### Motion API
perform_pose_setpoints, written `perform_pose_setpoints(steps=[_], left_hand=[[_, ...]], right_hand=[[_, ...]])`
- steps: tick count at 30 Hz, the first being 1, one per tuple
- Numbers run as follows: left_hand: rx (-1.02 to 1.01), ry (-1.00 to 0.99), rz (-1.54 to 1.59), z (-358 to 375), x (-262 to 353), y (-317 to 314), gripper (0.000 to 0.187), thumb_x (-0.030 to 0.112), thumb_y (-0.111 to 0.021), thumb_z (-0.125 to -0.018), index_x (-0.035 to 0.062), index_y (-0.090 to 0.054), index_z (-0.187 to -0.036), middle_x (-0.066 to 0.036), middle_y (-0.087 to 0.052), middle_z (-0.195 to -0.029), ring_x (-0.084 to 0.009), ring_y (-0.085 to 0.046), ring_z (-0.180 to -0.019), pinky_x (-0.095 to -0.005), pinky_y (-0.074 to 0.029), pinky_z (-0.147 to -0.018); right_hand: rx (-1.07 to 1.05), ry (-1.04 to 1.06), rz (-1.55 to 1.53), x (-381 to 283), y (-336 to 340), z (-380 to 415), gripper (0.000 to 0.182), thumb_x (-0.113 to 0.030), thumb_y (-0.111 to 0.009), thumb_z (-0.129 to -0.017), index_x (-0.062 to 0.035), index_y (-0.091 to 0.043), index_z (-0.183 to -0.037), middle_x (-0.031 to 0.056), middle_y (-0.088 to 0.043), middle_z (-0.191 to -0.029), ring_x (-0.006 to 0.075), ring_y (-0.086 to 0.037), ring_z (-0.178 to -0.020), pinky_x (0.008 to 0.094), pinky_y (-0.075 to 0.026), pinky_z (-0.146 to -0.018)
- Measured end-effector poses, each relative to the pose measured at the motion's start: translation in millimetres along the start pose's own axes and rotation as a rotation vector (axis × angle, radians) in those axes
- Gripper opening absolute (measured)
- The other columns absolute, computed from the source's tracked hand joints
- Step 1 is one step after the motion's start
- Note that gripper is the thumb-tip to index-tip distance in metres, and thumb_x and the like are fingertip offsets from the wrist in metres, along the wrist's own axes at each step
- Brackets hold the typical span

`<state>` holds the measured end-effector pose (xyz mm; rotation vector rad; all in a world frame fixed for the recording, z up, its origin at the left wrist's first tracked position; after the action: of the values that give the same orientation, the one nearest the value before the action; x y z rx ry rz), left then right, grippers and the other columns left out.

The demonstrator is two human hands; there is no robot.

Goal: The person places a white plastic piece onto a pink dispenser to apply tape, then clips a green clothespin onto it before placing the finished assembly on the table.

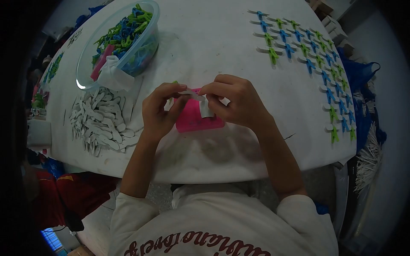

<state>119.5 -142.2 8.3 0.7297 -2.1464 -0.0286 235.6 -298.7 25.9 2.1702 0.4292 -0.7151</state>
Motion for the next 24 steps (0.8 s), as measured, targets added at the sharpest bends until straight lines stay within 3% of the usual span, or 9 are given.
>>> perform_pose_setpoints(steps=[8,10,24], left_hand=[[0.0,0.007,-0.003,-0.2,1.7,1.0,0.029,-0.007,-0.071,-0.084,0.0033,-0.065,-0.11,-0.011,-0.071,-0.097,-0.0184,-0.07,-0.08,-0.0282,-0.056,-0.07],[-0.085,0.038,-0.03,1.5,0.5,1.5,0.034,-0.012,-0.068,-0.084,-0.0014,-0.061,-0.115,-0.014,-0.068,-0.106,-0.0201,-0.069,-0.096,-0.0304,-0.057,-0.084],[-0.096,0.041,-0.015,3.2,-2.1,2.1,0.035,-0.012,-0.068,-0.085,-0.0016,-0.06,-0.117,-0.013,-0.068,-0.111,-0.0193,-0.069,-0.097,-0.0299,-0.056,-0.085]], right_hand=[[0.016,0.015,-0.005,-1.4,2.3,-0.2,0.018,0.003,-0.066,-0.075,-0.0037,-0.073,-0.09,0.0058,-0.062,-0.072,0.0141,-0.058,-0.055,0.0286,-0.048,-0.05],[0.02,0.022,-0.009,-1.9,2.6,-0.4,0.018,0.004,-0.066,-0.075,-0.0035,-0.073,-0.089,0.0059,-0.062,-0.072,0.0141,-0.058,-0.056,0.0284,-0.048,-0.05],[-0.001,0.027,-0.024,-1.9,2.8,-0.5,0.017,0.004,-0.066,-0.074,-0.0024,-0.073,-0.089,0.0071,-0.062,-0.073,0.0159,-0.061,-0.058,0.0281,-0.049,-0.051]])
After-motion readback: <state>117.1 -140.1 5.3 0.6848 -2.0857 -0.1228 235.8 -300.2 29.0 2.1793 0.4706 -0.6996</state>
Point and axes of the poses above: each hand's wrist, its own z-axis away from the middle knuckle, its own y-axis out of the back of the hand, x = y × z, the point moved 4 cm from there along -z, towards the middle knuckle
